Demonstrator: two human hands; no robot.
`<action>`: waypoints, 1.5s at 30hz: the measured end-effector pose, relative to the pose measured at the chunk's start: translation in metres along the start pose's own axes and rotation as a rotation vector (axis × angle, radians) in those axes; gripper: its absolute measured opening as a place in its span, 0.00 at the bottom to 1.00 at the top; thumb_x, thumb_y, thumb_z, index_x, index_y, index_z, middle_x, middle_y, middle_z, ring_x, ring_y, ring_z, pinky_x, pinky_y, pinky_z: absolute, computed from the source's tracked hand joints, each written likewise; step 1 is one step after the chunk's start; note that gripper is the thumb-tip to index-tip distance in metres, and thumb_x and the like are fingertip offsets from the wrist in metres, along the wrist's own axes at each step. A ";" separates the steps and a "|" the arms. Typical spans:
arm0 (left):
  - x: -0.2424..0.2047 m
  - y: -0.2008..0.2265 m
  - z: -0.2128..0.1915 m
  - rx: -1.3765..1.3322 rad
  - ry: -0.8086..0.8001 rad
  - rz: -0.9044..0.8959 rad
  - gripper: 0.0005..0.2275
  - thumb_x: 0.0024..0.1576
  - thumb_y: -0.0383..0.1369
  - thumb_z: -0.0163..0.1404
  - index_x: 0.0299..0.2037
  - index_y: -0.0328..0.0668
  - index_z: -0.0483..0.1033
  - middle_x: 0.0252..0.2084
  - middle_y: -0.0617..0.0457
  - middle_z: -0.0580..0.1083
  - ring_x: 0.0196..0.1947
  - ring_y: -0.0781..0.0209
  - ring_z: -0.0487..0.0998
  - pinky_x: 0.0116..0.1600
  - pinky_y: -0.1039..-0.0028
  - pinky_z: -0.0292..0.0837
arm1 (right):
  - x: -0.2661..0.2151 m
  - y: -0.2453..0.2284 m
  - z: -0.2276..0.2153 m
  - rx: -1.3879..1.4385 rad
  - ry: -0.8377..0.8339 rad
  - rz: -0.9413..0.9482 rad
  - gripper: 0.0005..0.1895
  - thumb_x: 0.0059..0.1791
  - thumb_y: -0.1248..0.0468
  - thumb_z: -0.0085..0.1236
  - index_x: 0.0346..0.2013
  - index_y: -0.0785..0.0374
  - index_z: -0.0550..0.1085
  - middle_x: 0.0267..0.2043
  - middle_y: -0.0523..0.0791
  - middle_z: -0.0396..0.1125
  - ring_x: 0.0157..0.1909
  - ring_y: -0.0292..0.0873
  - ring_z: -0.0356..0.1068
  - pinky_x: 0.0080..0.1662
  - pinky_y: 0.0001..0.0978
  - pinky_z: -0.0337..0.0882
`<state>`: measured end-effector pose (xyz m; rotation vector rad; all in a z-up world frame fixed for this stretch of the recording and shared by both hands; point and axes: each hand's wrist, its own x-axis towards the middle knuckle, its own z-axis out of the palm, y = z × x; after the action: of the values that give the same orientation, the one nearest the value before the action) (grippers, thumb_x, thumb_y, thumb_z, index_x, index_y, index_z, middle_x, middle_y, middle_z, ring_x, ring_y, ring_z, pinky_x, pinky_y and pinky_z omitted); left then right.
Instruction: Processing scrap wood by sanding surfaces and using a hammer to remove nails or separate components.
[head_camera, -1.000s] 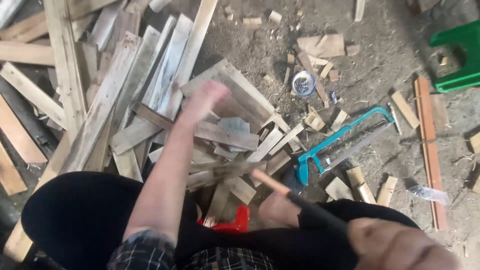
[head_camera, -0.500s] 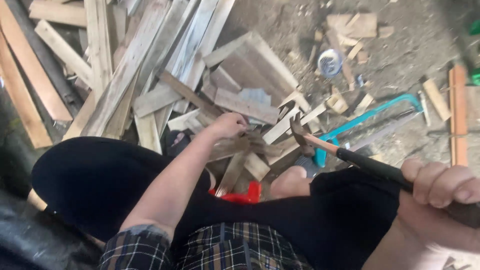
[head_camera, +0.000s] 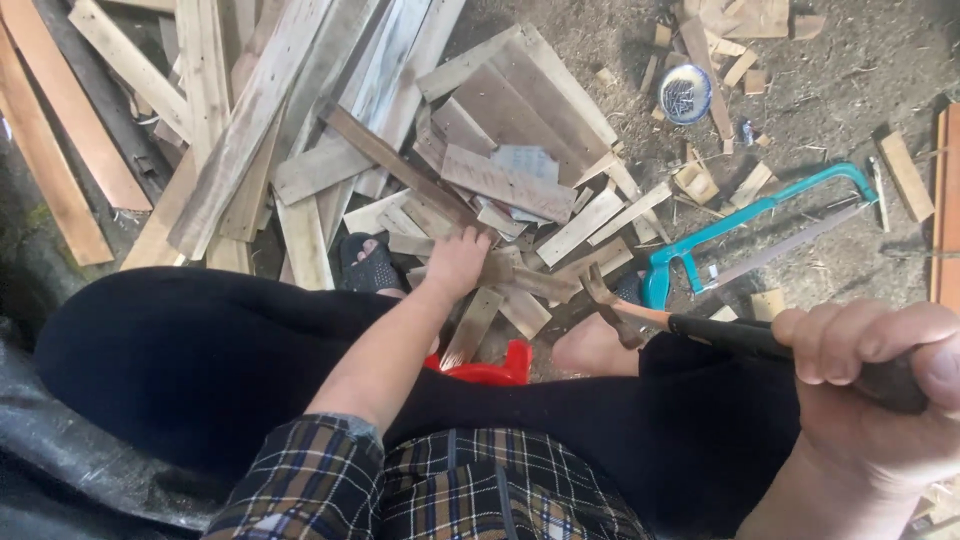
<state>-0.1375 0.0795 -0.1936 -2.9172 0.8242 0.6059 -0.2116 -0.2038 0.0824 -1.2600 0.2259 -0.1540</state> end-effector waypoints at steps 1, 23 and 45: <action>0.000 0.001 0.000 0.006 0.002 -0.008 0.11 0.46 0.30 0.38 0.39 0.41 0.63 0.34 0.47 0.65 0.30 0.52 0.69 0.35 0.65 0.63 | 0.000 0.001 -0.001 0.017 -0.022 -0.008 0.10 0.45 0.57 0.31 0.26 0.54 0.62 0.18 0.39 0.54 0.22 0.34 0.54 0.38 0.27 0.63; 0.019 -0.058 -0.066 -0.076 -0.208 -0.410 0.08 0.41 0.31 0.46 0.31 0.42 0.71 0.32 0.48 0.70 0.33 0.50 0.69 0.36 0.59 0.61 | 0.001 -0.005 0.009 -0.135 0.181 0.047 0.07 0.42 0.65 0.32 0.22 0.58 0.62 0.18 0.42 0.55 0.23 0.36 0.56 0.36 0.25 0.60; 0.038 -0.046 -0.096 -0.291 0.345 -0.215 0.16 0.33 0.25 0.45 0.35 0.39 0.63 0.39 0.44 0.61 0.38 0.47 0.61 0.39 0.65 0.62 | 0.005 0.001 0.004 -0.032 0.247 0.010 0.07 0.43 0.67 0.36 0.24 0.65 0.63 0.21 0.47 0.58 0.27 0.40 0.57 0.38 0.29 0.61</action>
<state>-0.0498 0.0857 -0.1222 -3.3762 0.4613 0.2222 -0.2057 -0.2004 0.0821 -1.2703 0.4492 -0.2988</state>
